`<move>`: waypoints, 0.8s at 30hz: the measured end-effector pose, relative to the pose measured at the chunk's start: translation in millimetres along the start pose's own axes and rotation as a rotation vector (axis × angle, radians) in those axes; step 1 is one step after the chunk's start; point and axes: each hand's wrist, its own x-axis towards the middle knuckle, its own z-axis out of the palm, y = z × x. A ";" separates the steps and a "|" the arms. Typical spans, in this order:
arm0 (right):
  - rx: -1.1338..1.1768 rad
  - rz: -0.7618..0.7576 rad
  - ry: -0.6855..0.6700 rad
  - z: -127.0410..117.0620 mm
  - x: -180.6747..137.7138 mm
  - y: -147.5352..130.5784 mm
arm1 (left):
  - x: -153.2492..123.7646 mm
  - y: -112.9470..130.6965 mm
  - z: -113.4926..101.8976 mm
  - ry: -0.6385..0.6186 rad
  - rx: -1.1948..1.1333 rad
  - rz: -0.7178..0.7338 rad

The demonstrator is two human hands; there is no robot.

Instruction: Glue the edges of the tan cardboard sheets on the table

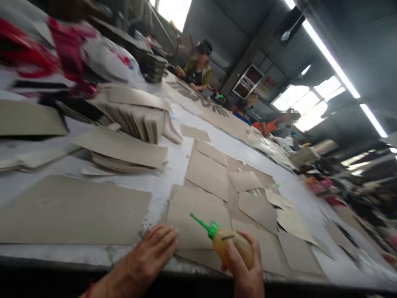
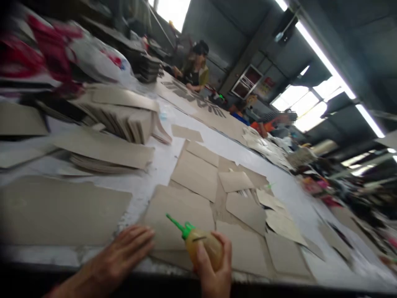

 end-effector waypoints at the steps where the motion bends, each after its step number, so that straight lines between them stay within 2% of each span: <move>1: -0.046 0.028 0.004 -4.2 -1.3 -1.8 | 1.2 1.4 -0.5 0.028 -0.066 -0.037; 4: -0.148 0.015 -0.024 -1.1 1.3 -4.5 | 3.9 -4.1 -6.0 0.051 -0.165 -0.105; 8: -0.233 -0.050 -0.068 11.6 4.9 -3.9 | 7.2 -7.8 -10.8 0.057 -0.160 -0.068; 13: -0.293 -0.142 -0.103 19.6 4.0 -5.2 | 7.6 -5.8 -6.3 0.047 -0.176 -0.078; 24: -0.448 -0.173 -0.121 3.9 7.2 -7.7 | 6.3 -7.1 -8.2 0.041 -0.157 -0.063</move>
